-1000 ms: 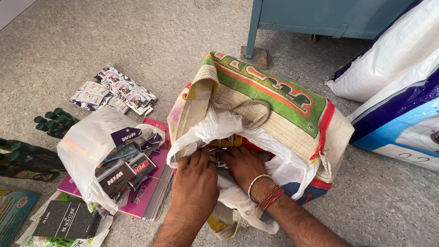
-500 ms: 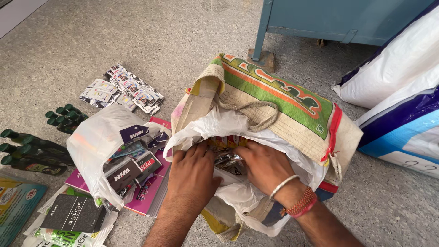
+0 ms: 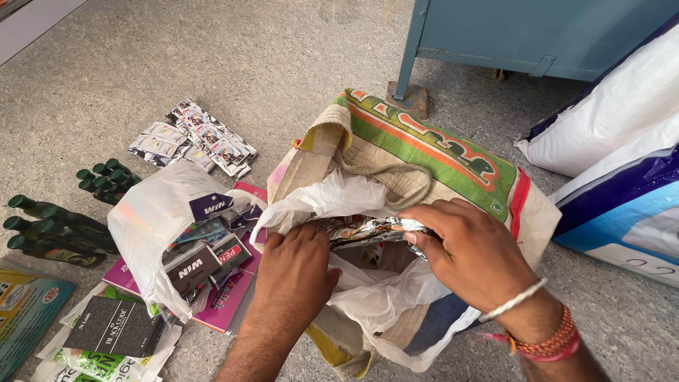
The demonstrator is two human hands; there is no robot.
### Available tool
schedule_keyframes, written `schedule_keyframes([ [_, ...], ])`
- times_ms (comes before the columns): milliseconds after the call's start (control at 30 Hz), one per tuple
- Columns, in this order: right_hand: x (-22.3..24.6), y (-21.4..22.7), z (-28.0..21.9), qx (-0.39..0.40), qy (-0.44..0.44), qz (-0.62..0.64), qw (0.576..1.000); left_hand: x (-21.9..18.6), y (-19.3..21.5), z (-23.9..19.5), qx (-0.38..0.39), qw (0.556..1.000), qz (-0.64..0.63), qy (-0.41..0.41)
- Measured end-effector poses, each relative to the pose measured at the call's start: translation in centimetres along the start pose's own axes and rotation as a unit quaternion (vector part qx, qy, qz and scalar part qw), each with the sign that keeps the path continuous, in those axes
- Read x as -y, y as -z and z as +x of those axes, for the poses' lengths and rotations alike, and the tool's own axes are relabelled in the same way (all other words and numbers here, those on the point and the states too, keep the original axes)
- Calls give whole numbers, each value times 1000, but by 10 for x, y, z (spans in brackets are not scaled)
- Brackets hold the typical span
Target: The person sits on the floor and unpacks various grocery items from a woven bag, including sachets, bottles, and packaged goods, placing them on the floor in organized piles.
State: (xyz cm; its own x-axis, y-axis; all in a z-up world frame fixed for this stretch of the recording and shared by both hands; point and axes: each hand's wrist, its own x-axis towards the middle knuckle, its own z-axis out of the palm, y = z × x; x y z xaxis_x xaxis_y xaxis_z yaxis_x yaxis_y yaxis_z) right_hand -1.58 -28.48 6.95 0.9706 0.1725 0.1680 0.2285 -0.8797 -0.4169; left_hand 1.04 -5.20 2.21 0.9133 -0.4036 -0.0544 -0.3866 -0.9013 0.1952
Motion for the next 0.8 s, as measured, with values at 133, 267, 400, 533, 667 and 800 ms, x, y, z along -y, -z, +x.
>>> schedule_keyframes([
  [133,9,13,-3,-46,49,7,998,-5,1,6,-31,998,-26,39],
  [267,17,28,-9,-68,60,5,996,-10,-2,8,-108,988,-98,47],
  [400,24,44,-19,-78,93,13,993,-18,-6,5,-207,972,-92,-68],
  [533,24,60,-32,-61,96,56,992,-21,-6,4,-241,956,-137,-98],
  [667,25,73,-44,-83,89,134,983,-25,3,1,-281,931,-196,-125],
  [800,30,71,-52,-156,51,254,953,-31,21,-4,-314,909,-238,-137],
])
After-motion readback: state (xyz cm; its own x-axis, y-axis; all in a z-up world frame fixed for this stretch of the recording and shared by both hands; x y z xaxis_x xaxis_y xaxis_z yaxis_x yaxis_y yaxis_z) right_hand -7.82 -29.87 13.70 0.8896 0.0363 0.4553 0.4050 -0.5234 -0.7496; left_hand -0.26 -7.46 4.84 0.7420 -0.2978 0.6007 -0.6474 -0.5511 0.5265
